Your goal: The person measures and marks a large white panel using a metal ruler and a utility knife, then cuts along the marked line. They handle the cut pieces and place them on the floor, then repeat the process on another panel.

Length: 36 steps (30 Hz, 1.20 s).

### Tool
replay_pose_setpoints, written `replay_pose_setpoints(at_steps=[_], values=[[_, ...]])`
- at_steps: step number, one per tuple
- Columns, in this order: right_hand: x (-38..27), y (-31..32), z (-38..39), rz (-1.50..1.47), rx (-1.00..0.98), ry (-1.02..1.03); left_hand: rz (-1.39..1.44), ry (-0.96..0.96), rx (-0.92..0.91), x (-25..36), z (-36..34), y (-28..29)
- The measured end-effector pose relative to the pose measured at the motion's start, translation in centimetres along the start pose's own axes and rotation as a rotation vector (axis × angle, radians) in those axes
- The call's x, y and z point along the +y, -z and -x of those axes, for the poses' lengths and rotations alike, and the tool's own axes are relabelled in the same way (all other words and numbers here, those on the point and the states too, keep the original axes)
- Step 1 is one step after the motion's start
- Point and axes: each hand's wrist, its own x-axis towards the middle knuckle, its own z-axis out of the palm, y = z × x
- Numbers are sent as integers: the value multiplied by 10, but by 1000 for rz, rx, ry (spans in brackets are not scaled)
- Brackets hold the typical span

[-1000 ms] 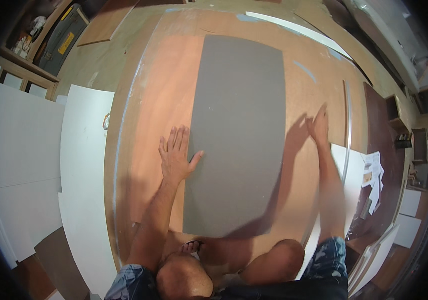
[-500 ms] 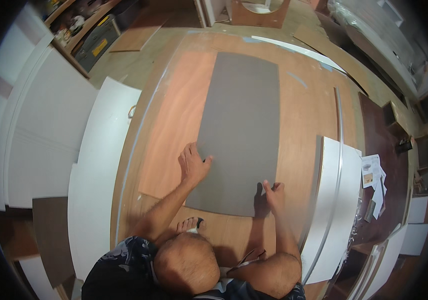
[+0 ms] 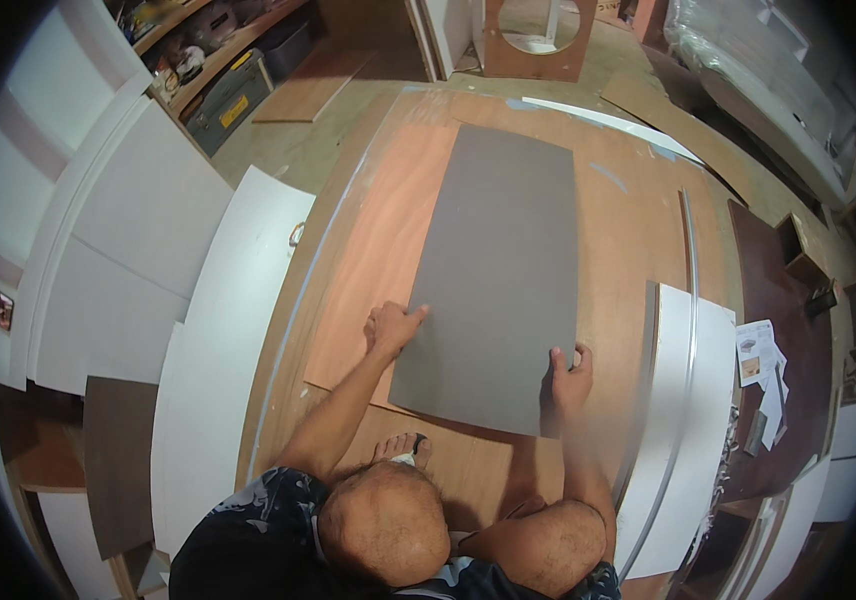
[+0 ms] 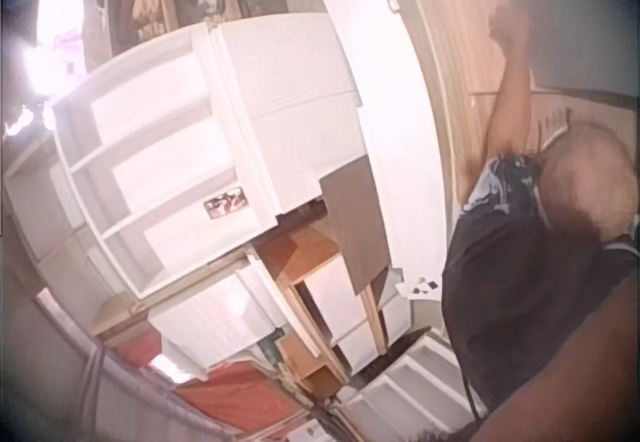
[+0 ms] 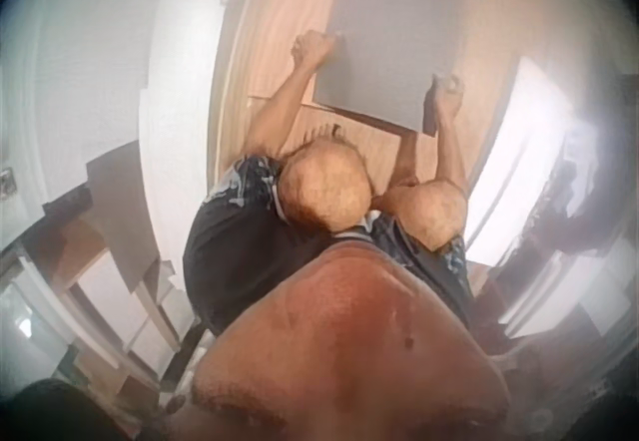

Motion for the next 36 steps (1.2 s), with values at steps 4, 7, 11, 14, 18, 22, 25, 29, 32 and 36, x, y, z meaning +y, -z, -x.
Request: replay_pose_setpoints(at_steps=[4, 7, 11, 14, 18, 22, 25, 29, 32, 36], values=[[-40, 8, -1, -175, -49, 247, 398, 11, -167, 24, -10, 31], [-99, 8, 11, -316, -75, 318, 442, -284, 268, 18, -30, 57], [-130, 38, 30, -399, 11, 302, 649, -484, 329, 46, 31, 115], [-92, 57, 43, -252, -131, 180, 706, -462, 128, 8, 112, 112], [11, 57, 4, -186, -329, 145, 379, -140, -64, -54, 145, 6], [15, 86, -19, -18, -429, -99, 317, -7, -360, -38, 182, -26], [42, 102, -33, -26, -417, 21, 311, 19, -358, -36, 177, -42], [-8, 95, 10, -156, -253, 218, 697, -212, 28, -7, 165, 1], [-15, 87, 16, -386, -294, 120, 861, -334, 60, 17, 153, 38], [9, 53, 2, -143, -380, 22, 458, -149, -7, -20, 115, 11]])
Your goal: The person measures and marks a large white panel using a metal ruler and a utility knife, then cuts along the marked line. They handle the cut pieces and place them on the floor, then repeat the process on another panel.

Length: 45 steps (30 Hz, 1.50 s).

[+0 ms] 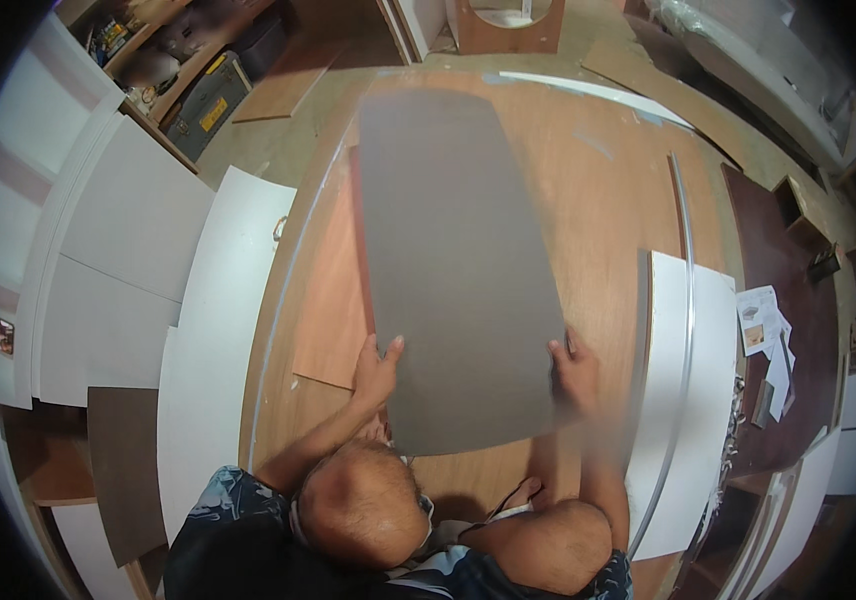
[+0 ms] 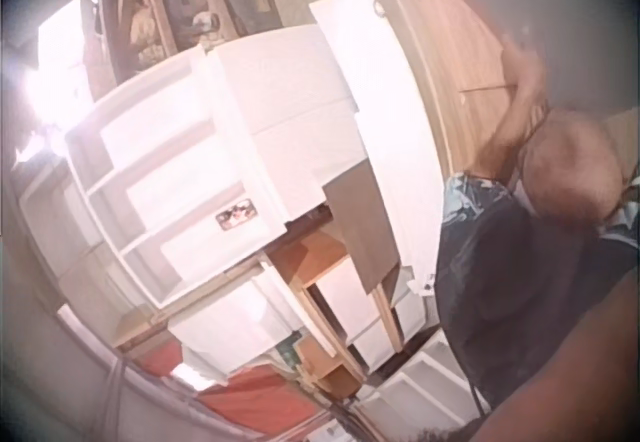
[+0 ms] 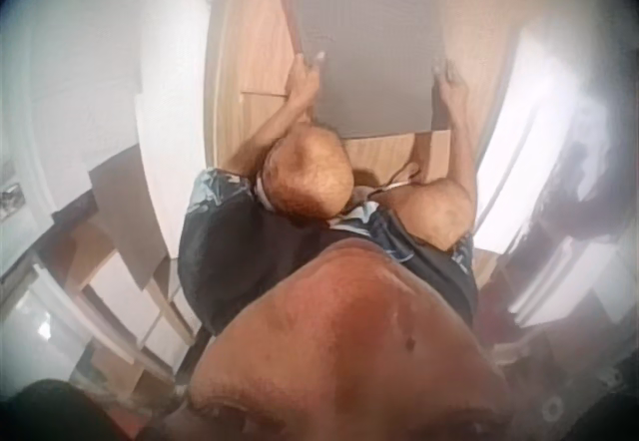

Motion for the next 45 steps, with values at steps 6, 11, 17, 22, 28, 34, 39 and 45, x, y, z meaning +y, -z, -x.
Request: replay_pose_setpoints(at_steps=[6, 11, 17, 22, 28, 34, 39, 45], values=[[-5, -41, -36, 162, 17, 115, -157, 49, 123, -49, -61, 11], [-29, -76, -29, 82, -93, -5, -100, 2, 145, -30, -87, 68], [35, -180, -28, 414, -266, 78, -695, 41, 393, -99, -144, 87], [37, -185, -44, 438, -252, 178, -689, 141, 476, -94, -155, 68], [4, -192, -42, 427, -302, 81, -655, 267, 433, -106, -161, 89], [1, -189, -38, 417, -338, 32, -688, 126, 418, -113, -170, 97], [6, -173, -42, 357, -390, 170, -509, -76, 440, -154, -192, 109], [58, -26, 21, 186, 43, -65, -813, -57, 490, -68, -144, 48]])
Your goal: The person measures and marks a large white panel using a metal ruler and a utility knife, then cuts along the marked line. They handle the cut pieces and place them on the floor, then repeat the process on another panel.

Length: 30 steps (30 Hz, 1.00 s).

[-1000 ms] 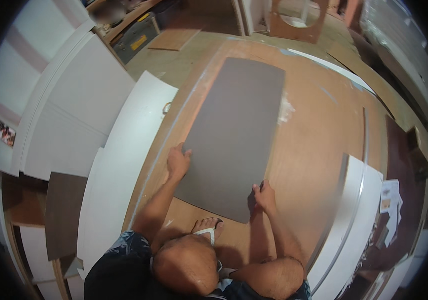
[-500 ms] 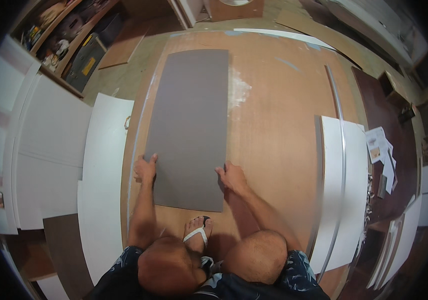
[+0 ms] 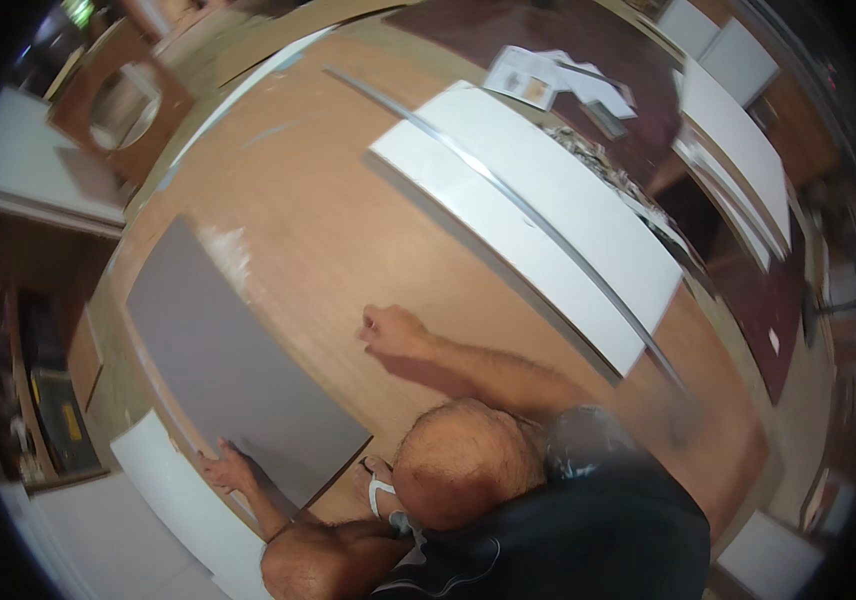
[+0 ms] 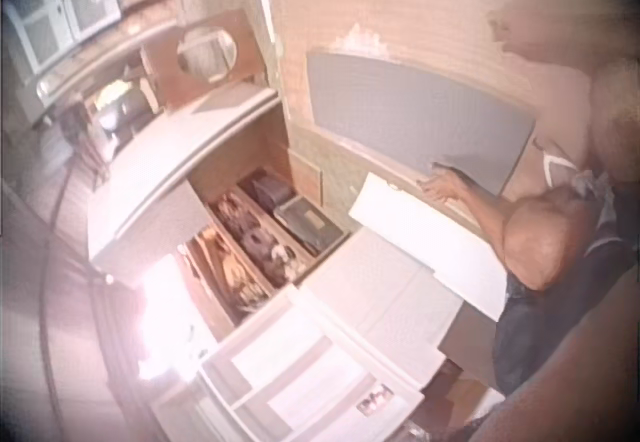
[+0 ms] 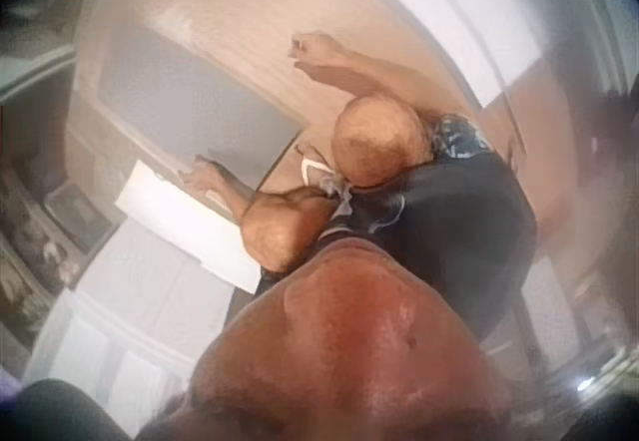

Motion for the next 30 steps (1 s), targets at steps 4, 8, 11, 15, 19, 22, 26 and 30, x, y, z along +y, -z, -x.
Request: replay_pose_setpoints(at_steps=[4, 8, 11, 15, 19, 22, 26, 30], values=[[75, 115, 64, 175, 743, -157, 157, -310, 70, 55, -20, 11], [140, 200, 141, 675, 886, -435, 496, -752, -67, 152, -35, 29], [202, 217, 193, 758, 915, -445, 522, -1113, -430, 254, 7, 64], [225, 209, 206, 654, 951, -296, 296, -1449, -821, 367, 94, 150], [230, 210, 235, 599, 1033, -236, 0, -1733, -927, 440, 172, 165], [215, 222, 265, 633, 1068, -315, -97, -1858, -929, 475, 218, 145], [200, 245, 326, 613, 1085, -561, 43, -1891, -895, 484, 279, 74], [229, 242, 396, 615, 1141, -771, 476, -1398, -1311, 430, 350, 20]])
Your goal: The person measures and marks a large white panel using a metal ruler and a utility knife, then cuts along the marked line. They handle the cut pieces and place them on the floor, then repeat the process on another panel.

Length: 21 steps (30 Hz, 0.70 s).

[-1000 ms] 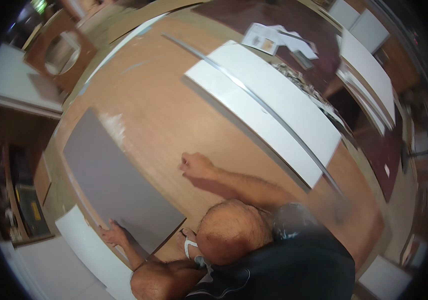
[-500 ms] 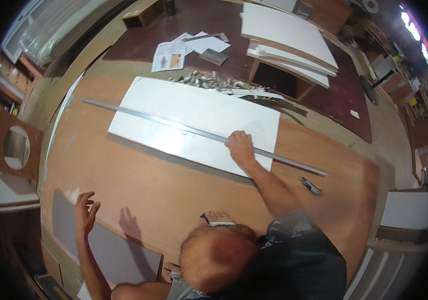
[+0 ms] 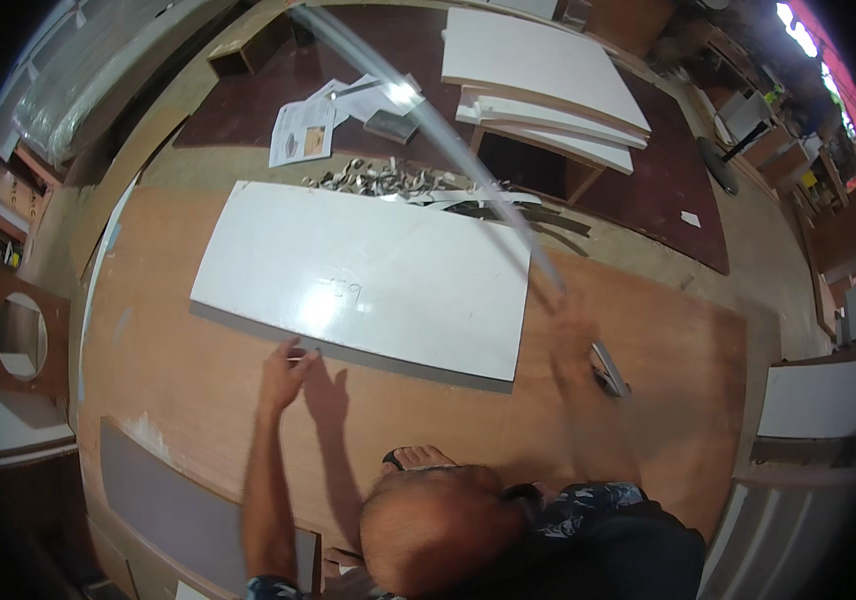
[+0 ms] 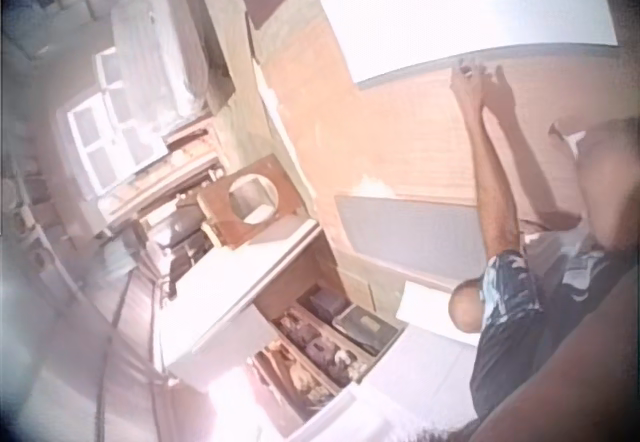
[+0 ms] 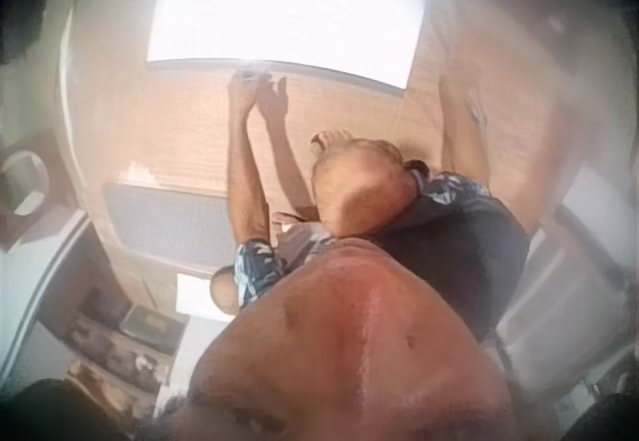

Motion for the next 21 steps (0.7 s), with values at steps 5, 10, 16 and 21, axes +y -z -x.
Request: replay_pose_setpoints(at_steps=[5, 10, 16, 21], values=[[59, 8, 13, 111, -5, -125, 296, 119, -23, -20, 24, -100], [82, 11, 21, 200, 34, -162, 348, 171, -35, 40, 47, -118], [-34, -2, -52, -21, 144, 280, 465, 234, -20, 25, 50, -156], [-98, -111, -136, -20, -60, 447, 193, 321, -61, 53, 30, -180]])
